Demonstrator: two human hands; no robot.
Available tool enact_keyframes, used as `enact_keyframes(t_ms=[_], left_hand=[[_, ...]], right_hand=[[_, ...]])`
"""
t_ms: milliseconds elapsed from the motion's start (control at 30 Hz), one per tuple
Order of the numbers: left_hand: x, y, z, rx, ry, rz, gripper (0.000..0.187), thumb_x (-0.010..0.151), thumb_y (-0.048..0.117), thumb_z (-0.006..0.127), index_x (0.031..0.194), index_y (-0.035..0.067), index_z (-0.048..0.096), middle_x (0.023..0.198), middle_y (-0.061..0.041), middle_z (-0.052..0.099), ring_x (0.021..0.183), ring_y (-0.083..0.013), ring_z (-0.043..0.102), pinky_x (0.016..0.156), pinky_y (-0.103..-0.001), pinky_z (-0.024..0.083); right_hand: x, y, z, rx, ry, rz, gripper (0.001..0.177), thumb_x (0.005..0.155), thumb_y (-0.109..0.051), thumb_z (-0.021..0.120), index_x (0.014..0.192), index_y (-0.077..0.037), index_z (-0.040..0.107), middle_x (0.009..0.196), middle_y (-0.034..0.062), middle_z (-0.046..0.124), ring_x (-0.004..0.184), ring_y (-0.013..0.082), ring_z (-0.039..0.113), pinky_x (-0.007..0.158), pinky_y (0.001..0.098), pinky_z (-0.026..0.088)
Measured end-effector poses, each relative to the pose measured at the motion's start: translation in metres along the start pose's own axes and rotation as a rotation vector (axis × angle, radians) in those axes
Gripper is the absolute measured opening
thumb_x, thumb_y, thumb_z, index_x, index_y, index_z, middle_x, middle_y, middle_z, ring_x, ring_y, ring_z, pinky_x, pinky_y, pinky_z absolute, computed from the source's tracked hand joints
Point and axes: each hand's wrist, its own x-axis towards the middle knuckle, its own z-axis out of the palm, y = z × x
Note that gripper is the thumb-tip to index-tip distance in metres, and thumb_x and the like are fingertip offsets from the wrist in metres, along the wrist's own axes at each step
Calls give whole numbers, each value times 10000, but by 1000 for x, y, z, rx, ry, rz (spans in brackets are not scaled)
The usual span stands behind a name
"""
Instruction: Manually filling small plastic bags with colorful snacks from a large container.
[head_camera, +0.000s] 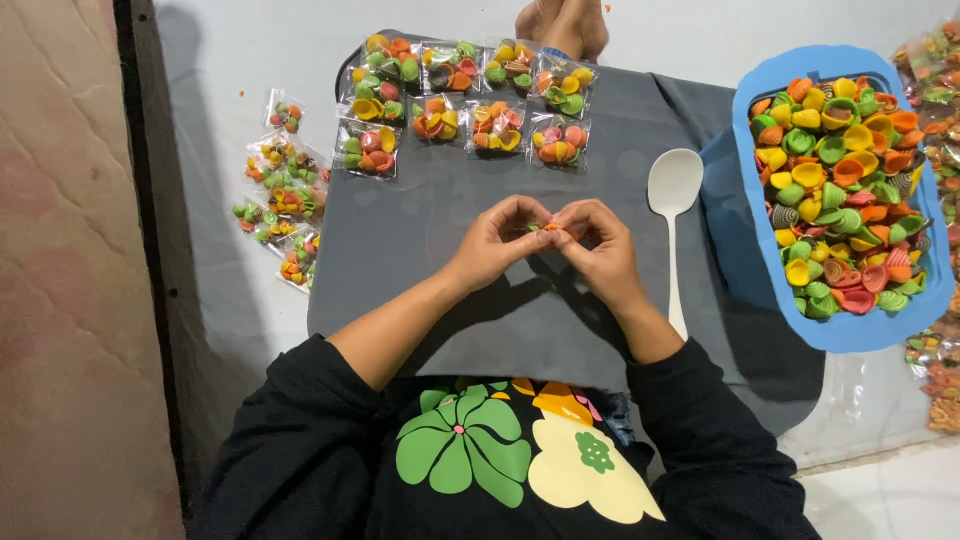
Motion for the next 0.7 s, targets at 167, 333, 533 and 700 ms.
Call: enact_keyframes(t_ms=[167, 333, 533, 700], left_hand=[[0, -7, -1, 26, 37, 1, 122, 938, 133, 773, 1028, 81, 709, 951, -66, 746, 909, -166, 738, 814, -321, 601], [3, -7, -5, 18, 84, 3, 138, 957, 168, 759, 1055, 88, 704, 986, -70, 736, 914, -163, 725, 802, -331, 618], [2, -2, -4, 41, 23, -13, 403, 852, 159, 868, 1210, 107, 690, 1058, -58, 737, 964, -162, 717, 848, -337, 615], [4, -15, -7, 96, 30, -25, 259, 876, 145, 840, 1108, 101, 734, 978, -42, 742, 909, -131, 700, 783, -302, 601]], right_hand=[[4, -21, 2, -32, -29, -37, 101, 918, -42, 795, 987, -85, 734, 1040, 58, 705, 890, 136, 666, 734, 246, 526], [1, -16, 6, 41, -12, 26, 105, 933, -33, 772, 1033, -52, 750, 1036, 94, 707, 918, 141, 670, 745, 253, 555], [4, -15, 6, 158, 27, 66, 130, 938, 37, 746, 1056, -17, 733, 910, 84, 712, 870, 129, 681, 714, 264, 578], [2, -5, 5, 208, 30, 76, 97, 923, 39, 764, 1004, 2, 725, 900, 97, 714, 859, 123, 686, 699, 272, 592]])
